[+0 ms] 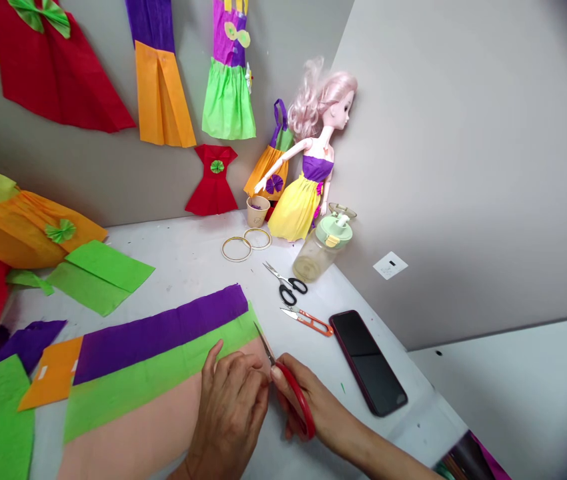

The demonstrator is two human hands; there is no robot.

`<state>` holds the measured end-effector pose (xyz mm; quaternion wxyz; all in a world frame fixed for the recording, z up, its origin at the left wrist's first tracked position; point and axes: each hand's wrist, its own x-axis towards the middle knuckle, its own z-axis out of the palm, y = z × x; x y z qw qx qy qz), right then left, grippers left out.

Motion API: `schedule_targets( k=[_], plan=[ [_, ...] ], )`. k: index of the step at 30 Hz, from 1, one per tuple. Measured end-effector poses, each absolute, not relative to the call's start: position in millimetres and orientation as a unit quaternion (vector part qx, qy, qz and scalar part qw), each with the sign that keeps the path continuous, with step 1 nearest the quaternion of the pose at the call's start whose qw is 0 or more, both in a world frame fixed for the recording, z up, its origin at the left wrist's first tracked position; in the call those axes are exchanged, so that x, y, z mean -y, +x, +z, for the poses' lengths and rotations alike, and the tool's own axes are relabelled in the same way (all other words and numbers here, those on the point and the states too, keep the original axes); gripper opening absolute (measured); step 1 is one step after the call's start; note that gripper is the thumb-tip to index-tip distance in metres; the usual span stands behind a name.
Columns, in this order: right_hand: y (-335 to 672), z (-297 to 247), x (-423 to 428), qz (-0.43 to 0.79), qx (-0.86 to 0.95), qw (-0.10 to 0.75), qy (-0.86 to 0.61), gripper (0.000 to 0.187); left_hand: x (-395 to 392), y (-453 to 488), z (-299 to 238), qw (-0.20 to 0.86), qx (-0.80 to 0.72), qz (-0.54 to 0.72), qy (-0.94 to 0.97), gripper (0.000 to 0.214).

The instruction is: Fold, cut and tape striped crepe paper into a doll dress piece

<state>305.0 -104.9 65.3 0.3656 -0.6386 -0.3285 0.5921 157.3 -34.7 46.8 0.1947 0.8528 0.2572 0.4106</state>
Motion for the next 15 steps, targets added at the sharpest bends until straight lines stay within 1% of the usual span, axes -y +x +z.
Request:
schedule_targets(
  k=[6, 15],
  plan=[
    [307.1, 66.6, 107.6, 0.583, 0.353, 0.345, -0.646, 0.052, 34.6, 156.3, 46.7, 0.201, -0.258, 0.401, 0.856, 0.016],
    [307.8, 75.3, 100.3, 0.612, 0.335, 0.353, -0.624, 0.055, 34.4, 157.2, 48.4, 0.196, -0.259, 0.404, 0.855, 0.016]
  ],
)
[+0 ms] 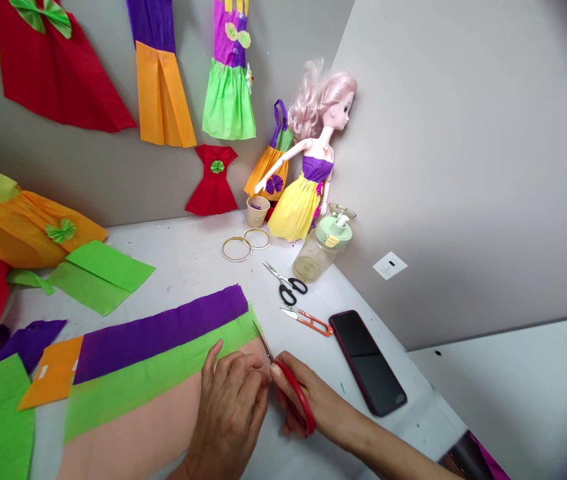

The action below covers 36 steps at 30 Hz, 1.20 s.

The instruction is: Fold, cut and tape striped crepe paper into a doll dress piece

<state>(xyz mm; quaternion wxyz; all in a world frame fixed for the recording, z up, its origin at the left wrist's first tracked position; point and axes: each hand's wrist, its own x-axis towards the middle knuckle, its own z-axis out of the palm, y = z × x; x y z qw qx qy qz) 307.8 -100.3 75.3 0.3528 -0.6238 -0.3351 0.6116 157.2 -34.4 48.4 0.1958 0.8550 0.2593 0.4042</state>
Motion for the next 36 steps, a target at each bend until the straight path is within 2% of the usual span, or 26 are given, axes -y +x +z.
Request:
schedule_targets(
  k=[19, 36],
  plan=[
    [312.1, 94.3, 85.6, 0.608, 0.350, 0.325, -0.634, 0.057, 32.0, 149.8, 46.4, 0.196, -0.246, 0.375, 0.872, 0.017],
    [305.6, 76.2, 81.0, 0.596, 0.344, 0.370, -0.624, 0.056, 29.9, 151.6, 46.5, 0.184, -0.245, 0.395, 0.866, 0.019]
  ],
)
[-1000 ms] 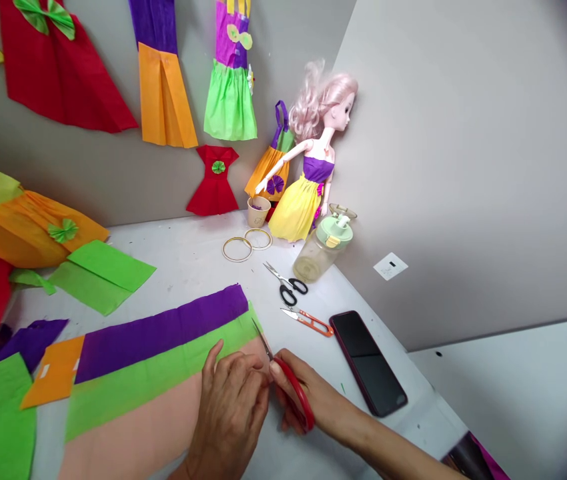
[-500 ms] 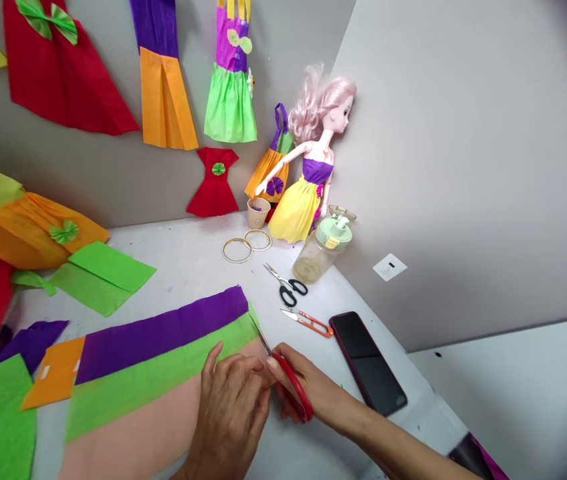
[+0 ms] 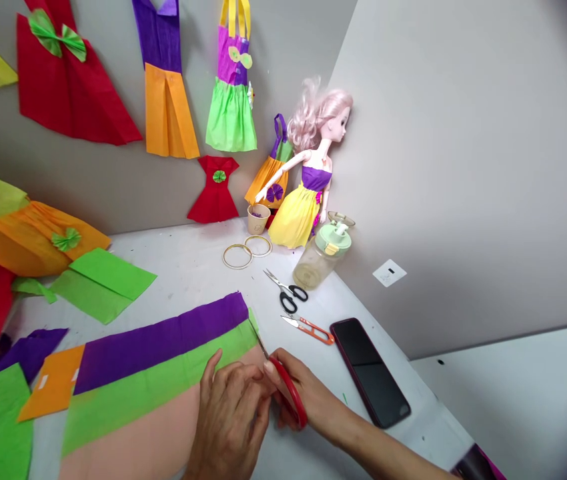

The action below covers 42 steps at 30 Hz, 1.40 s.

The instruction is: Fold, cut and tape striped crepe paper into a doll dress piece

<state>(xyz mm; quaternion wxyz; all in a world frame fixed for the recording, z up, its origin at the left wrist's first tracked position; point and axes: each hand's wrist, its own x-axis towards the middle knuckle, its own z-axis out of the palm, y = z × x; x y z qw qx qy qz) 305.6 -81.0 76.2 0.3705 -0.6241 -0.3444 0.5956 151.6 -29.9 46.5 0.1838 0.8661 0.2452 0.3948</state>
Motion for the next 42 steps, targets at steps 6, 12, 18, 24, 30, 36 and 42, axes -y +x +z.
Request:
schedule_targets(
  k=[6, 12, 18, 24, 30, 36, 42],
  plan=[
    [305.3, 66.8, 83.7, 0.579, 0.345, 0.372, -0.638, 0.056, 26.9, 148.4, 43.0, 0.183, -0.237, 0.374, 0.878, 0.018],
    [305.7, 63.5, 86.5, 0.567, 0.355, 0.377, -0.641, 0.058, 28.3, 150.2, 40.2, 0.193, -0.239, 0.395, 0.866, 0.016],
    [305.5, 62.4, 84.6, 0.609, 0.334, 0.384, -0.608, 0.060, 31.4, 155.2, 35.7, 0.214, -0.260, 0.426, 0.840, 0.017],
    [306.1, 79.2, 79.2, 0.625, 0.327, 0.394, -0.589, 0.057, 33.8, 155.3, 35.5, 0.217, -0.262, 0.435, 0.834, 0.017],
    [308.3, 78.7, 76.0, 0.634, 0.327, 0.396, -0.579, 0.056, 33.2, 154.5, 37.2, 0.216, -0.265, 0.440, 0.830, 0.016],
    [310.8, 79.7, 74.1, 0.631, 0.325, 0.397, -0.582, 0.055, 33.6, 154.6, 40.7, 0.223, -0.268, 0.443, 0.826, 0.018],
    [310.3, 86.4, 65.3, 0.617, 0.347, 0.368, -0.603, 0.057, 31.7, 150.8, 38.9, 0.203, -0.245, 0.425, 0.847, 0.014]
  ],
)
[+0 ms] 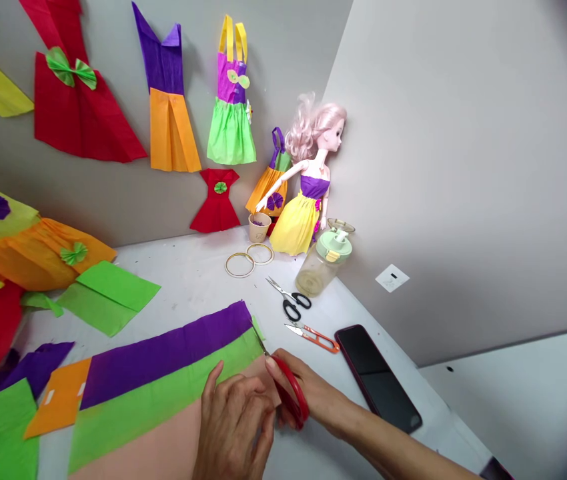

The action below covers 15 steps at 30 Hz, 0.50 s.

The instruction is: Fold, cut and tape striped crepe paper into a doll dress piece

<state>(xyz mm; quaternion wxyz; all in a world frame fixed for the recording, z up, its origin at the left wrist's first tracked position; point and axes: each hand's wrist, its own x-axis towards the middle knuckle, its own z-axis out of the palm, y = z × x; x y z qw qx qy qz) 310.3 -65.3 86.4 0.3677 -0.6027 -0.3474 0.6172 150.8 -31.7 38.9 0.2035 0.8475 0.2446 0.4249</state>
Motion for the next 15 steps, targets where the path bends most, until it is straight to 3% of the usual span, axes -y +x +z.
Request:
schedule_targets(
  k=[15],
  plan=[
    [307.1, 67.7, 66.8, 0.577, 0.368, 0.379, -0.623, 0.060, 32.7, 150.3, 41.4, 0.225, -0.262, 0.422, 0.838, 0.015]
  ],
)
